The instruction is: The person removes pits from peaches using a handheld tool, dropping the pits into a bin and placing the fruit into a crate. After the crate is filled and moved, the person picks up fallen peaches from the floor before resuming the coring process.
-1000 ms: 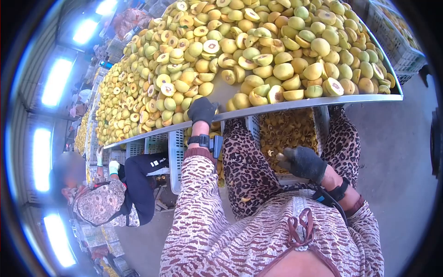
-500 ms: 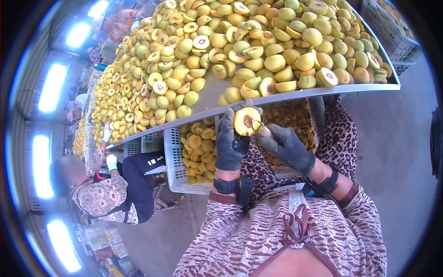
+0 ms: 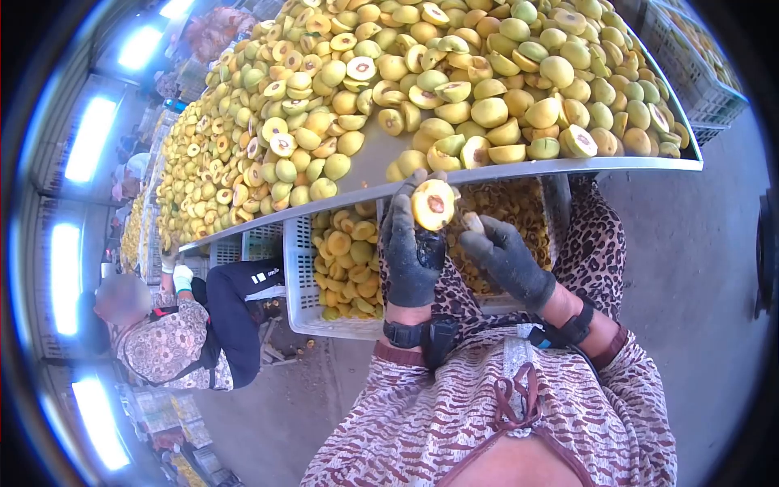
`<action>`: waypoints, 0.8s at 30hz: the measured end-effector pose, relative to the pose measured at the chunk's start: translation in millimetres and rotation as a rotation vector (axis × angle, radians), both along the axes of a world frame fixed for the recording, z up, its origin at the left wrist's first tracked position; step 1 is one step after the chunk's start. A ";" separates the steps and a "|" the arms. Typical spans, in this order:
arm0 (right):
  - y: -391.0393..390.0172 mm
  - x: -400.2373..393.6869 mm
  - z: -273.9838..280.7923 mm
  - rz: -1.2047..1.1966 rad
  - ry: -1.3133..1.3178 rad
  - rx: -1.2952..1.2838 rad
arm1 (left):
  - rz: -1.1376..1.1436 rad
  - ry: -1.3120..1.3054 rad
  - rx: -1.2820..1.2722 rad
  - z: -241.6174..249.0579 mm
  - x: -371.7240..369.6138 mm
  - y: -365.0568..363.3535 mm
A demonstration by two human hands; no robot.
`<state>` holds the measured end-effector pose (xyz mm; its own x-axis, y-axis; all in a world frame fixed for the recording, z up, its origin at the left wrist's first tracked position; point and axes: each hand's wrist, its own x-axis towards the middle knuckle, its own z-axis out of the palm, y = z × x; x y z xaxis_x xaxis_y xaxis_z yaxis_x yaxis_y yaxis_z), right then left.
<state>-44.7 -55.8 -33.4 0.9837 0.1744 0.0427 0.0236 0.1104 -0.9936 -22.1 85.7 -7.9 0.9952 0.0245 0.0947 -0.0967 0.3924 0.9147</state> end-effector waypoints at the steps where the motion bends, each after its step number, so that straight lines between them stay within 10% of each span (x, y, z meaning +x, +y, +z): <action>1: -5.9 1.9 20.7 0.026 0.165 0.093 | -0.012 0.017 -0.060 7.4 -1.4 -8.7; 2: -9.5 5.9 32.0 0.051 0.328 0.188 | -0.023 0.032 -0.118 10.4 -2.1 -13.5; 3: 2.1 17.9 21.6 -0.141 -0.119 0.047 | -0.050 0.000 -0.021 8.3 -4.6 -12.7; 6: -11.8 24.6 20.6 -0.187 -0.392 -0.354 | -0.115 0.107 -0.049 6.0 -9.5 -6.2; 7: -10.5 25.2 23.8 -0.219 -0.325 -0.336 | -0.012 -0.107 0.379 5.9 -12.4 -5.2; 10: -21.8 19.9 31.2 -0.242 -0.279 -0.251 | 0.003 -0.119 0.495 21.4 -16.7 -7.9; 14: -27.3 4.1 -1.7 0.148 -0.148 -0.291 | -0.133 0.104 -0.237 3.5 -7.3 -9.7; 17: -31.0 7.1 8.1 0.117 0.171 -0.073 | -0.007 -0.229 0.445 -0.1 -5.6 -12.5; 24: -29.5 5.8 11.1 0.090 0.174 -0.053 | -0.010 -0.184 0.368 -5.3 -9.3 -9.6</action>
